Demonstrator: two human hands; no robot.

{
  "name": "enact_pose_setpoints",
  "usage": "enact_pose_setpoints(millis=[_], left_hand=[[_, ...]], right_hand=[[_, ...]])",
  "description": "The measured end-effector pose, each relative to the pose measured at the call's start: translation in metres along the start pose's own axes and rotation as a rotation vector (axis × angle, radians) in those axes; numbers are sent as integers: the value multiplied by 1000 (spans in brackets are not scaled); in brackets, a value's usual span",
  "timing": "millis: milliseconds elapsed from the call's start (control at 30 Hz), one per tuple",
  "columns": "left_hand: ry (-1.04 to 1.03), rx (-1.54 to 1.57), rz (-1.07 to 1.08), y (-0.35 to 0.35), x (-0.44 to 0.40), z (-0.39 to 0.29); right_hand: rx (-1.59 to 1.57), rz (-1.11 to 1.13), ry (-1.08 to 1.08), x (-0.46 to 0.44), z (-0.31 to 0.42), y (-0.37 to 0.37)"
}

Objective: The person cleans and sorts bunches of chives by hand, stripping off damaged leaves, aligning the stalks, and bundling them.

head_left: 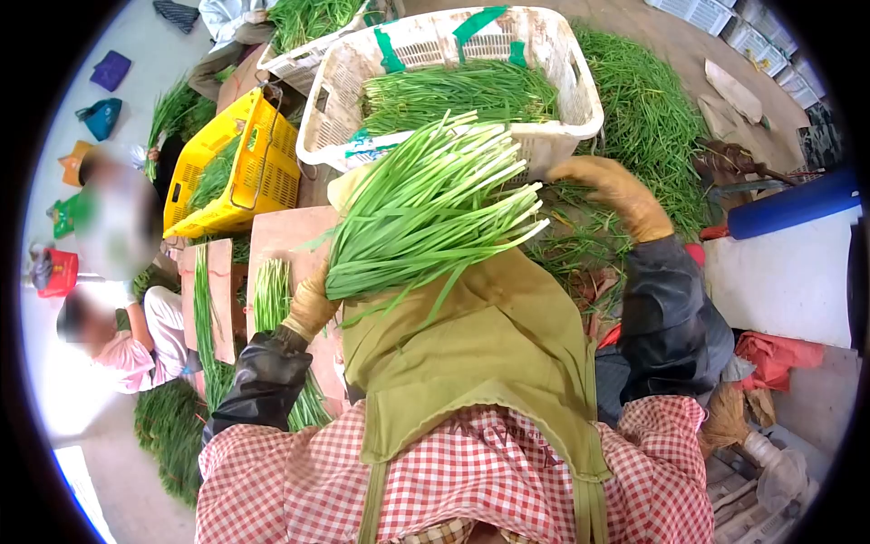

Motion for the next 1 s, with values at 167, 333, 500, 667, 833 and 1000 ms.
enact_pose_setpoints(millis=[167,333,500,667,833,1000], left_hand=[[-64,-249,-154,26,10,-50],[-40,-523,-315,47,22,-74],[-173,-587,-361,54,21,-89],[-174,-566,-283,49,7,-81],[-183,-604,-265,52,-2,-78],[-207,-599,-215,53,-7,-69]], right_hand=[[-278,344,21,-16,1,-101],[-379,360,26,-15,-23,-125],[-177,330,143,9,-30,-122],[-655,159,77,31,-71,-120],[-561,-64,42,39,-97,-43],[702,-155,-382,54,-119,102]])
Point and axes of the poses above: each hand's wrist, its own x-axis away from the middle knuckle, its own y-axis out of the back of the hand, z = x × y, the point moved 10 cm from there along -x, towards the middle knuckle, and after that the axes turned 10 degrees about y, right-handed, at the moved point
